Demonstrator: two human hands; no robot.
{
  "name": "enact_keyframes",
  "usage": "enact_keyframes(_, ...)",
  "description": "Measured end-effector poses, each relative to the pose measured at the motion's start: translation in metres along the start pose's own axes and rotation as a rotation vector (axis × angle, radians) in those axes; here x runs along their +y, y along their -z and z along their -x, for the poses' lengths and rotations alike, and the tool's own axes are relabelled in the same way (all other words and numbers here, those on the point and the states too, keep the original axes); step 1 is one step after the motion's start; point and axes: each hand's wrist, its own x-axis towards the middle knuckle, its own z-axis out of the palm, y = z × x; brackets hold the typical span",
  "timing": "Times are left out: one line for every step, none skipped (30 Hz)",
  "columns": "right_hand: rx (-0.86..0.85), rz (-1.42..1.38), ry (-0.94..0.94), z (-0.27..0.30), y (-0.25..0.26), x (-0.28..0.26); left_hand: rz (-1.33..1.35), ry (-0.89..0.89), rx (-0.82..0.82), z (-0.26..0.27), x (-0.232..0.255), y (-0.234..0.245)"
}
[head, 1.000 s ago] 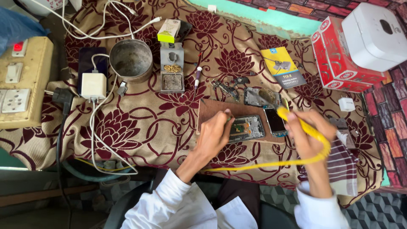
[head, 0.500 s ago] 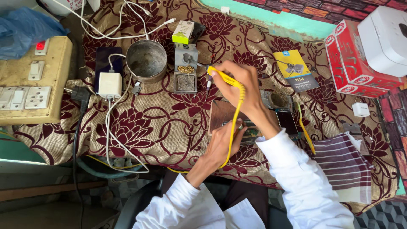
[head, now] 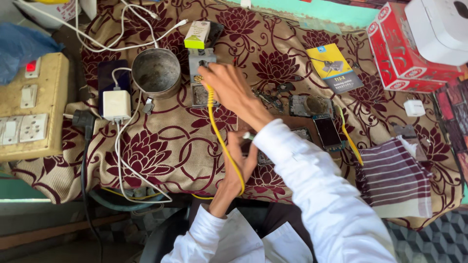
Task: The person uses a hot air gun to heat a disassembled mobile phone on a workbench, then switches to a toothbrush to clean the phone's internal components. The person continues to alternate between heating and cleaning the phone parts.
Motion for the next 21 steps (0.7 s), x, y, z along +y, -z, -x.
enact_keyframes(0.026, 0.019, 0.019, -0.003, -0.005, 0.002, 0.047, -0.006, 0.015, -0.002, 0.002, 0.003)
enact_keyframes(0.052, 0.039, 0.037, -0.005, -0.008, 0.004, 0.094, -0.013, 0.029, -0.004, 0.004, 0.005)
enact_keyframes(0.069, 0.061, 0.043, -0.006, -0.011, 0.005, 0.142, -0.016, 0.048, -0.005, 0.005, 0.008)
enact_keyframes(0.086, 0.083, 0.048, -0.007, -0.013, 0.007, 0.124, 0.021, 0.04, -0.007, 0.006, 0.01)
enact_keyframes(0.101, 0.104, 0.055, -0.007, -0.014, 0.008, 0.106, 0.06, 0.034, -0.008, 0.007, 0.013)
enact_keyframes(0.088, 0.083, 0.043, -0.006, -0.016, 0.008, 0.088, 0.098, 0.027, -0.008, 0.006, 0.016)
enact_keyframes(0.074, 0.065, 0.034, -0.005, -0.016, 0.01, 0.12, 0.131, 0.024, -0.009, 0.006, 0.018)
enact_keyframes(0.06, 0.047, 0.024, -0.005, -0.017, 0.012, 0.151, 0.164, 0.02, -0.009, 0.004, 0.021)
enact_keyframes(0.074, 0.007, 0.018, -0.002, -0.017, 0.015, 0.182, 0.197, 0.018, -0.01, 0.003, 0.023)
enact_keyframes(0.088, -0.033, 0.011, 0.0, -0.017, 0.017, 0.297, 0.244, 0.051, -0.01, 0.001, 0.025)
enact_keyframes(0.105, -0.075, 0.007, 0.001, -0.017, 0.018, 0.41, 0.288, 0.086, -0.011, -0.001, 0.028)
enact_keyframes(0.188, -0.001, 0.065, 0.002, -0.017, 0.02, 0.522, 0.332, 0.121, -0.012, -0.002, 0.033)
enact_keyframes(0.269, 0.073, 0.119, 0.005, -0.015, 0.021, 0.591, 0.341, 0.196, -0.012, -0.003, 0.038)
enact_keyframes(0.348, 0.147, 0.173, 0.009, -0.013, 0.021, 0.659, 0.35, 0.272, -0.012, -0.003, 0.043)
enact_keyframes(0.258, 0.07, 0.1, 0.01, -0.011, 0.02, 0.729, 0.357, 0.346, -0.013, -0.001, 0.048)
enact_keyframes(0.168, -0.006, 0.028, 0.011, -0.006, 0.019, 0.714, 0.29, 0.448, -0.014, 0.002, 0.052)
enact_keyframes(0.08, -0.086, -0.043, 0.011, -0.001, 0.016, 0.694, 0.22, 0.549, -0.014, 0.006, 0.059)
enact_keyframes(0.043, -0.153, -0.128, 0.013, 0.006, 0.015, 0.605, 0.129, 0.605, -0.014, 0.012, 0.065)
enact_keyframes(0.002, -0.223, -0.214, 0.021, 0.016, 0.013, 0.511, 0.041, 0.66, -0.011, 0.018, 0.073)
enact_keyframes(-0.039, -0.294, -0.299, 0.03, 0.028, 0.012, 0.417, -0.047, 0.714, -0.007, 0.025, 0.078)
enact_keyframes(0.034, -0.277, -0.243, 0.039, 0.041, 0.013, 0.396, -0.124, 0.705, -0.004, 0.032, 0.081)
